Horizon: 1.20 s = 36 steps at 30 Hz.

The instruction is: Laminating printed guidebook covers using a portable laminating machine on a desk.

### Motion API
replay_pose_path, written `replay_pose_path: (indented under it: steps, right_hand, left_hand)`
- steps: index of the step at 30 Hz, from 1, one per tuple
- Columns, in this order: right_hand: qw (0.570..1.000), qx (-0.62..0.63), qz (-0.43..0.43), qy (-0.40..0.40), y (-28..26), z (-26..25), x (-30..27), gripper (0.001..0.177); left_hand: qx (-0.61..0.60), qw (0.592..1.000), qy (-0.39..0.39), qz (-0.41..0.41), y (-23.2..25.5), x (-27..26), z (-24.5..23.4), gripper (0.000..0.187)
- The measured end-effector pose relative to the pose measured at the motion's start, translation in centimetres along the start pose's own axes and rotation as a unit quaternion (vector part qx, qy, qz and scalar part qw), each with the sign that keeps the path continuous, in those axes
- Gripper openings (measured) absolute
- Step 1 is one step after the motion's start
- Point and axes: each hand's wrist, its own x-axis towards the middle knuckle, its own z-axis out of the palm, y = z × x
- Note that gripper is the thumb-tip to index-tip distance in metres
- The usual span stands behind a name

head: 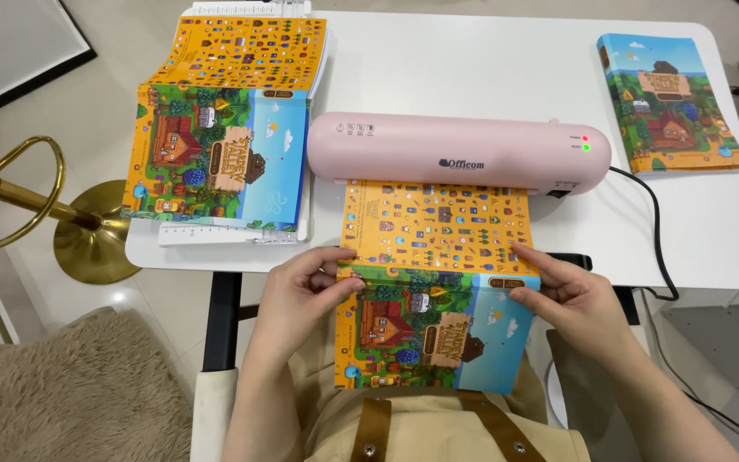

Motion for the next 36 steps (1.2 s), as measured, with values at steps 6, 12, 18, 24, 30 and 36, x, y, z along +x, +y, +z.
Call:
replay_pose_path:
  steps: [6,12,18,24,30,36]
  right_hand:
    - [1.000,0.002,0.001,0.012,-0.1,0.2,0.4,0.059]
    - [0.998,-0.014,-0.063,0.011,0.9,-0.1,1.1,0.062]
    - [0.993,-0.004,-0.115,0.006,1.7,-0.3,1.5,0.066]
    - [0.993,-0.008,-0.116,0.009,1.2,-0.3,1.4,0.067]
    - [0.993,-0.007,-0.114,0.016,1.5,-0.2,1.5,0.066]
    - [0.992,-0.001,-0.120,0.025,0.9,0.4,1.4,0.064]
  left_hand:
    - [-0.011,1.000,0.000,-0.001,-0.1,0.3,0.2,0.032]
    - [-0.029,0.999,0.016,0.024,-0.9,0.7,0.7,0.033]
    - [-0.055,0.998,0.032,0.027,-1.3,1.0,0.8,0.037]
    - [-0.052,0.998,0.034,0.026,-1.2,1.0,0.9,0.037]
    - [-0.057,0.997,0.036,0.031,-1.2,1.1,0.8,0.037]
    - [-0.062,0.997,0.035,0.026,-1.6,1.4,0.8,0.038]
